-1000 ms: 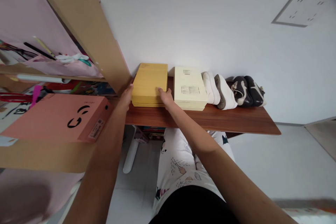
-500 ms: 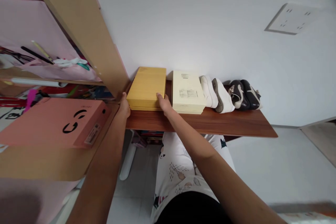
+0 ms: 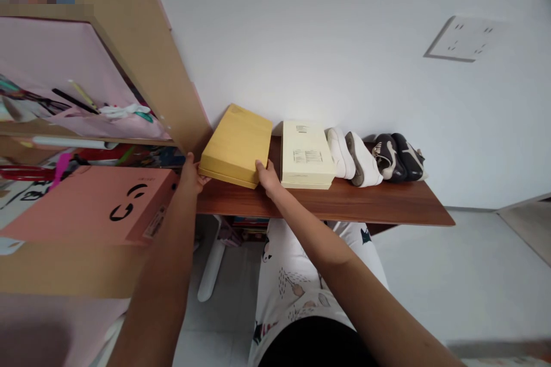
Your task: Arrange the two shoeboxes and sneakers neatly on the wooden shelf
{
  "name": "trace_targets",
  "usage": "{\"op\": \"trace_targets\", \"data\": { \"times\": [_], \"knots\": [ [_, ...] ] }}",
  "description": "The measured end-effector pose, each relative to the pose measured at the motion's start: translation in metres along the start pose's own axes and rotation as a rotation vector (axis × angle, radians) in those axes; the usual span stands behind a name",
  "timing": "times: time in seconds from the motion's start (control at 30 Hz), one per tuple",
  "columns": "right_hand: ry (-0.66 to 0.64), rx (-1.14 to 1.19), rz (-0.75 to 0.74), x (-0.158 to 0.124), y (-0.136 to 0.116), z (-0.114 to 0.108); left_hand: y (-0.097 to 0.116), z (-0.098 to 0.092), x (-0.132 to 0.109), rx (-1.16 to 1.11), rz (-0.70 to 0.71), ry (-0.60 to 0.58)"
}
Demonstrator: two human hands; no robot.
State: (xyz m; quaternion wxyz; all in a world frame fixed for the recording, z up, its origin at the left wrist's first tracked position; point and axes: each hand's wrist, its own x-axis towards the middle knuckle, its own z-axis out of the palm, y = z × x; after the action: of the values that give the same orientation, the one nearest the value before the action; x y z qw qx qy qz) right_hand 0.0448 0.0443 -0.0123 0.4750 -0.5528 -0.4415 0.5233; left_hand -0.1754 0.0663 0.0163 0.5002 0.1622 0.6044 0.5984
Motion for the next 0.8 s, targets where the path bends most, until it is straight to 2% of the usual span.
{"op": "trace_targets", "data": {
  "times": [0.2,0.37,0.5,0.6,0.8],
  "knots": [
    [0.037,-0.355,-0.163,0.000,-0.012,-0.001,0.005,0.003,-0.009,-0.021,0.051,0.067],
    [-0.064,-0.487,-0.206,-0.001,-0.034,0.003,0.011,0.010,-0.024,-0.046,0.092,0.050],
    [-0.147,-0.419,-0.209,-0.005,-0.057,0.006,0.014,0.017,-0.038,-0.054,0.154,-0.015],
    [-0.182,-0.279,-0.231,-0.010,-0.071,0.006,0.016,0.023,-0.048,-0.016,0.226,-0.040],
    [-0.215,-0.040,-0.177,-0.014,-0.068,0.003,0.018,0.030,-0.062,0.085,0.354,-0.048]
  ]
}}
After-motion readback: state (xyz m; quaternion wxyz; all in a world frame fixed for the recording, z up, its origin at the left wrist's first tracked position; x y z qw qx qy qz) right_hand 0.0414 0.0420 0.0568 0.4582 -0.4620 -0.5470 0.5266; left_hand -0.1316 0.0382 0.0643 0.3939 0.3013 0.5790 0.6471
